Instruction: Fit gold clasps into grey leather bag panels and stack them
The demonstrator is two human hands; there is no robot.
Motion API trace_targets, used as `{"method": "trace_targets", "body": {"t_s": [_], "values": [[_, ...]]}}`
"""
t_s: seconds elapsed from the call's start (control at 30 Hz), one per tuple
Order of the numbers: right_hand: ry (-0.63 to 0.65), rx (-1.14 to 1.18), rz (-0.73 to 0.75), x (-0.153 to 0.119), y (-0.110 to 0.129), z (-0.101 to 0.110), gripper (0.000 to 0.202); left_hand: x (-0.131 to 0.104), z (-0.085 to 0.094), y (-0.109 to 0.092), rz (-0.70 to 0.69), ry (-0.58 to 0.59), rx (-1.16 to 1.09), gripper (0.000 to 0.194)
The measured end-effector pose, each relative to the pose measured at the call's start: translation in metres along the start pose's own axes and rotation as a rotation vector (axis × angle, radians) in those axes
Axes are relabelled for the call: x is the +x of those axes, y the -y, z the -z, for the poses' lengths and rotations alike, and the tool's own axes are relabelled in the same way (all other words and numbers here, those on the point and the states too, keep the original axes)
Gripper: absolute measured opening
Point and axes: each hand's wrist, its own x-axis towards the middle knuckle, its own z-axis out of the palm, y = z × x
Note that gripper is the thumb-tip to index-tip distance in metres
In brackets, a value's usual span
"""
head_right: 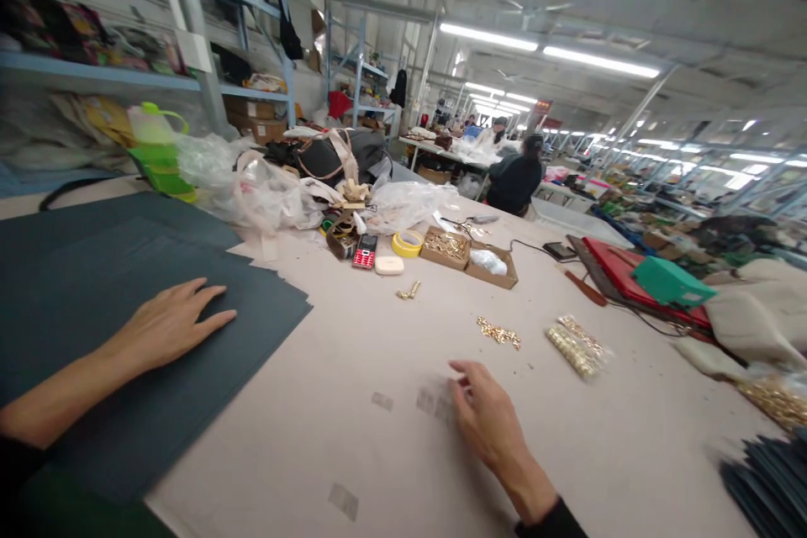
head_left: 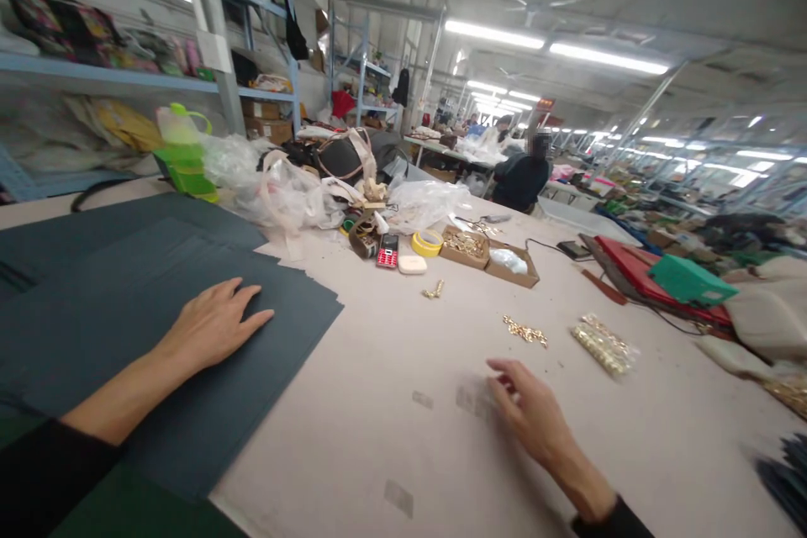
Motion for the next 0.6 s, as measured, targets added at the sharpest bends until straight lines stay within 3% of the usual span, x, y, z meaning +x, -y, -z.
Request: {"method": "trace_targets", "body": {"t_s": [0.07, 0.17, 0.27, 0.4, 0.53, 0.6], "values": [[0.032, -0.014, 0.102, 0.049, 0.019, -0.019, 0.033, -0.015, 0.012, -0.018, -0.025, 0.0, -0.027, 0.059], [-0.03, -0.122, 0.18, 0.107, 0.031, -0.051, 0.04, -0.038, 0.024, -0.045, -0.047, -0.03, -0.054, 0.057], [-0.144, -0.177, 0.33, 0.141, 0.039, -0.088, 0.044, -0.047, 0.025, -0.038, 0.106, -0.119, -0.034, 0.058], [-0.27, -0.134, 0.6, 0.151, 0.037, -0.124, 0.041, -0.055, 0.029, 0.037, 0.428, -0.257, -0.016, 0.053], [-0.214, -0.204, 0.883, 0.154, 0.01, -0.14, 0.032, -0.055, 0.039, 0.125, 0.702, -0.336, -0.059, 0.047], [-0.199, -0.183, 0.946, 0.162, -0.005, -0.147, 0.03, -0.046, 0.043, 0.161, 0.806, -0.349, -0.087, 0.047]]}}
